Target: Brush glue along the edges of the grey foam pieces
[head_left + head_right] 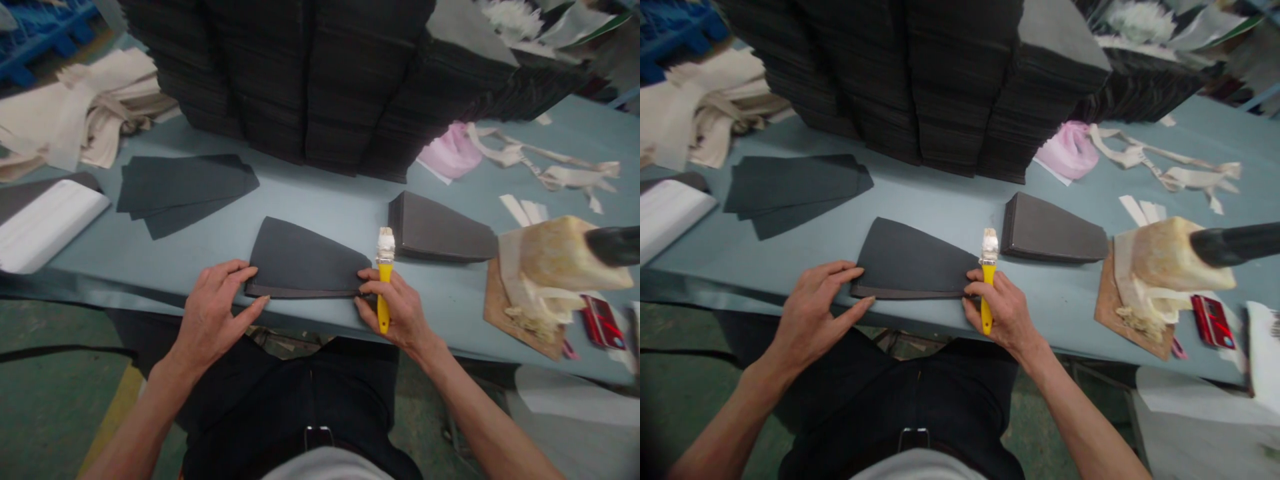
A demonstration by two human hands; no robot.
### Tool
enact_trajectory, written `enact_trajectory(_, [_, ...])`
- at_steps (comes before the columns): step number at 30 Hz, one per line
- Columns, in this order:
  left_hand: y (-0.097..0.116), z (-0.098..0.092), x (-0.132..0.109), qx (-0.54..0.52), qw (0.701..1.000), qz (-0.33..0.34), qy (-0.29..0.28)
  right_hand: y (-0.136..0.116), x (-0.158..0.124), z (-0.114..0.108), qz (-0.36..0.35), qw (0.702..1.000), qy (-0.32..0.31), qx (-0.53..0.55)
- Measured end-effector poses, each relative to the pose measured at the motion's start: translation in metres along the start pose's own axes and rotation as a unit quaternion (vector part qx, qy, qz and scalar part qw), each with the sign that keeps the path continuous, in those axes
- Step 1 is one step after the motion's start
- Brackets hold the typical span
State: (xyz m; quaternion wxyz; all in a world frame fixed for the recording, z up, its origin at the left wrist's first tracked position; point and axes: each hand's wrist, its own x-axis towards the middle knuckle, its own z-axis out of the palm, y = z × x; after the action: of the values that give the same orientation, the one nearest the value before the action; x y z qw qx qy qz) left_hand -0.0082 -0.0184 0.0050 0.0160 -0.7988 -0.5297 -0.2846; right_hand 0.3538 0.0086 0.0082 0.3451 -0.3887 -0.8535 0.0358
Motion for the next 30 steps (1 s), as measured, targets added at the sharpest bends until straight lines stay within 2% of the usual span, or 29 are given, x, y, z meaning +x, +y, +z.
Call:
enact_trajectory(4, [-0.0031,-0.0027,0.0021,-0.008,1.0,0.013,-0.002,0.0003,-0.0002,-0.0001,-0.002,1.0,0.0,-0.012])
enact_trajectory(11, [-0.0025,-0.0006,-0.0006,-0.035,0.999,-0.014,0.0,0.0012,-0.0017,0.0022,0.007,1.0,0.005,-0.019])
enact_trajectory(30, [-0.0035,0.0031,0.0004,-0.045,0.999,-0.02,0.016,0.0,-0.001,0.0022,0.004,1.0,0.024,-0.008])
